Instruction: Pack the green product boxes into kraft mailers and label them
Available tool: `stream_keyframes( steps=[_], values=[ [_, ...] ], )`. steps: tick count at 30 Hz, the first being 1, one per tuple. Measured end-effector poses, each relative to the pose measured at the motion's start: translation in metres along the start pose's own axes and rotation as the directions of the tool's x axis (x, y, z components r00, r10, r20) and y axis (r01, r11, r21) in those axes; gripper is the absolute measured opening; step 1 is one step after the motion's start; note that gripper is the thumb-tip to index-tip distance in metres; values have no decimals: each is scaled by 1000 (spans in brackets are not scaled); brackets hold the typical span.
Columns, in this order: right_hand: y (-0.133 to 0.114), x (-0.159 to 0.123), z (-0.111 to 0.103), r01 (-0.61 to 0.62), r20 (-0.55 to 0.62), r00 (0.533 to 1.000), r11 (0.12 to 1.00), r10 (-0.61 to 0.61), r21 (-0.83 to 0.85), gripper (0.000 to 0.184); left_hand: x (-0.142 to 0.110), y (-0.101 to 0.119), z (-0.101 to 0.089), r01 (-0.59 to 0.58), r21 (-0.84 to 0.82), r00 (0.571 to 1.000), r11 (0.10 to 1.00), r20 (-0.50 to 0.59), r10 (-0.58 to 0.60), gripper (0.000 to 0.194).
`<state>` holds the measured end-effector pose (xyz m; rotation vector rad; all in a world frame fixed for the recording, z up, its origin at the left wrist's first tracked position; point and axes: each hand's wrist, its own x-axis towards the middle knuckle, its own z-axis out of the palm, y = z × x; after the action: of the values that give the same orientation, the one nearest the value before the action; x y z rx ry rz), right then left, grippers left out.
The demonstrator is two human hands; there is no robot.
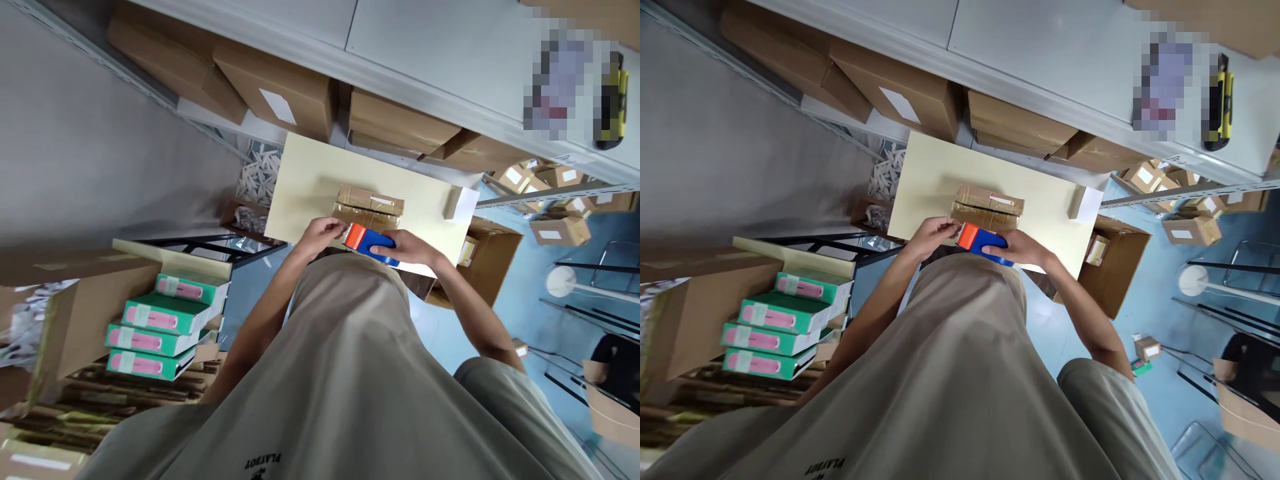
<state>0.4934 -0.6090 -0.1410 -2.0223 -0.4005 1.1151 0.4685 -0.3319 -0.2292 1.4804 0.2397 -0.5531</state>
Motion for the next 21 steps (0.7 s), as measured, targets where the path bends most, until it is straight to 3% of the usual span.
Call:
stream_keyframes(
  steps=[2, 5, 10, 21],
  values=[
    [-7, -1, -22, -35, 49, 998, 999, 34, 20, 67, 7, 7, -7, -33, 18, 999, 999, -22, 34, 49],
    [-14, -7, -56, -148, 119, 983, 988, 141, 44, 67, 21, 17, -31, -73, 56, 990, 996, -117, 79, 47],
    [-13, 0, -96, -272, 118, 955, 962, 273, -19, 63, 50, 12, -73, -19, 0, 977, 1000, -211, 19, 46],
    [13, 61, -95, -386, 205, 900, 922, 384, -30, 64, 100, -51, -78, 90, -188, 978, 978, -168, -122, 35]
  ],
)
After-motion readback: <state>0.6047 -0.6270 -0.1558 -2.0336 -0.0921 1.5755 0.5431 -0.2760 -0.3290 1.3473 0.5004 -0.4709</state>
